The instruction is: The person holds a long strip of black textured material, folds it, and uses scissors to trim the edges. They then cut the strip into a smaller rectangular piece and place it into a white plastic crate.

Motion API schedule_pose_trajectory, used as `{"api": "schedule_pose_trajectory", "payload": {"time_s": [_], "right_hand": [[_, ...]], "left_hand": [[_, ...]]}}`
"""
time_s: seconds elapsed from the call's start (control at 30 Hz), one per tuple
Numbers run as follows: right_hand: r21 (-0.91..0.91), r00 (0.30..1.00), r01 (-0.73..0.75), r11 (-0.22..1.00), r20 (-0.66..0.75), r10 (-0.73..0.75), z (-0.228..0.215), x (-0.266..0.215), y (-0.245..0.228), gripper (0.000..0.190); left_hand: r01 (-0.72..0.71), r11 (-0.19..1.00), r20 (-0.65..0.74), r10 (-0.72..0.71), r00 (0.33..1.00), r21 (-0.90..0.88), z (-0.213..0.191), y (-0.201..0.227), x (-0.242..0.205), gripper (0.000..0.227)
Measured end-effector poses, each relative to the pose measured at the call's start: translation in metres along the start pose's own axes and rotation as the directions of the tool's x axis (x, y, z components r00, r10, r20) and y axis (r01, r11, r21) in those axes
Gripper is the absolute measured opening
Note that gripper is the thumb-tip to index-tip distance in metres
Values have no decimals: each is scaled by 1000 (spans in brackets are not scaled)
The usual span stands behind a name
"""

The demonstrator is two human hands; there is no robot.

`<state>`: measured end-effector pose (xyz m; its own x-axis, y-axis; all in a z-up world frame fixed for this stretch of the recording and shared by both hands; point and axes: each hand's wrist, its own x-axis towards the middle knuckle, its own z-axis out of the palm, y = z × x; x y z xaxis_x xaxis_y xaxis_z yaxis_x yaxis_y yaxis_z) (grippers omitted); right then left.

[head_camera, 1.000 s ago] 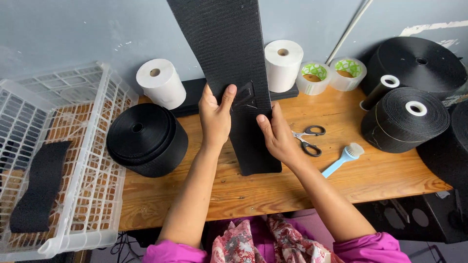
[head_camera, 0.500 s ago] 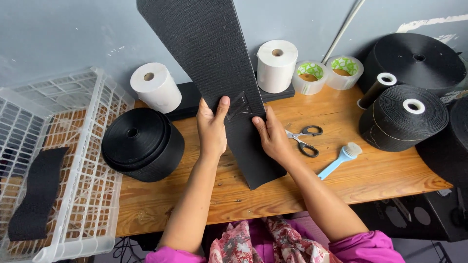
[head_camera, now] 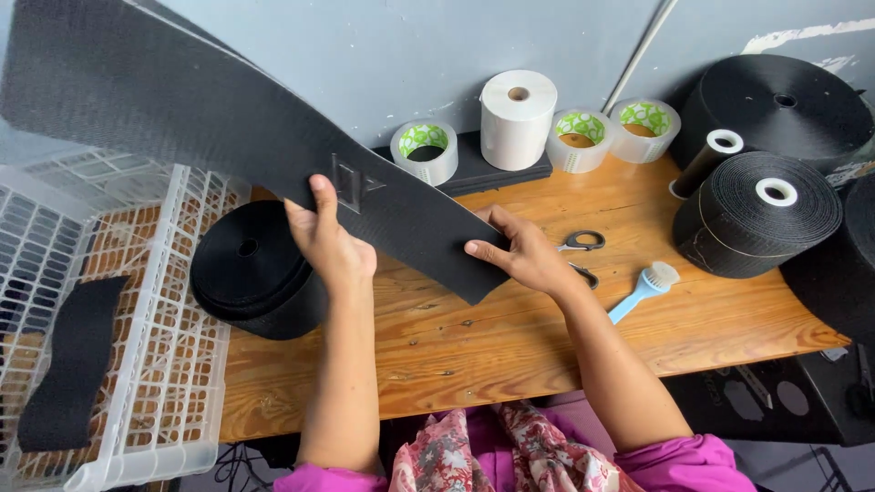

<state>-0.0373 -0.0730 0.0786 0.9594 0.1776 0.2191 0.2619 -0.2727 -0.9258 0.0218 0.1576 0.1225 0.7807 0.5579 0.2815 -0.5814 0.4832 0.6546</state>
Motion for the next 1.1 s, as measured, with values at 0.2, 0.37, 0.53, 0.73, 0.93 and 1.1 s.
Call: {"api": "schedule_pose_trajectory", "payload": {"time_s": [0.2, 0.37, 0.53, 0.73, 0.93, 1.1], "right_hand": [[391, 998, -57, 918, -14, 68, -3, 4, 22, 27], [680, 997, 3, 734, -55, 47, 18, 18, 129, 31], [708, 983, 68, 703, -167, 74, 16, 17, 47, 17], [565, 940, 126, 816, -330, 83, -6, 19, 40, 21], [438, 918, 178, 881, -397, 12, -25, 22, 53, 28], [353, 957, 154, 923, -285, -51, -39, 8, 21, 16]], "left_hand": [[-52, 998, -179, 45, 983, -36, -21, 4, 17, 29], [-39, 995, -303, 8, 953, -96, -7, 16, 12, 31], [-59, 992, -292, 25, 956, -109, 1, 16, 3, 28], [41, 980, -226, -86, 970, -195, -8, 19, -31, 20], [219, 968, -190, -238, 952, -119, -60, -1, -71, 16], [565, 825, 24, -565, 825, 10, -68, 37, -110, 51]]}}
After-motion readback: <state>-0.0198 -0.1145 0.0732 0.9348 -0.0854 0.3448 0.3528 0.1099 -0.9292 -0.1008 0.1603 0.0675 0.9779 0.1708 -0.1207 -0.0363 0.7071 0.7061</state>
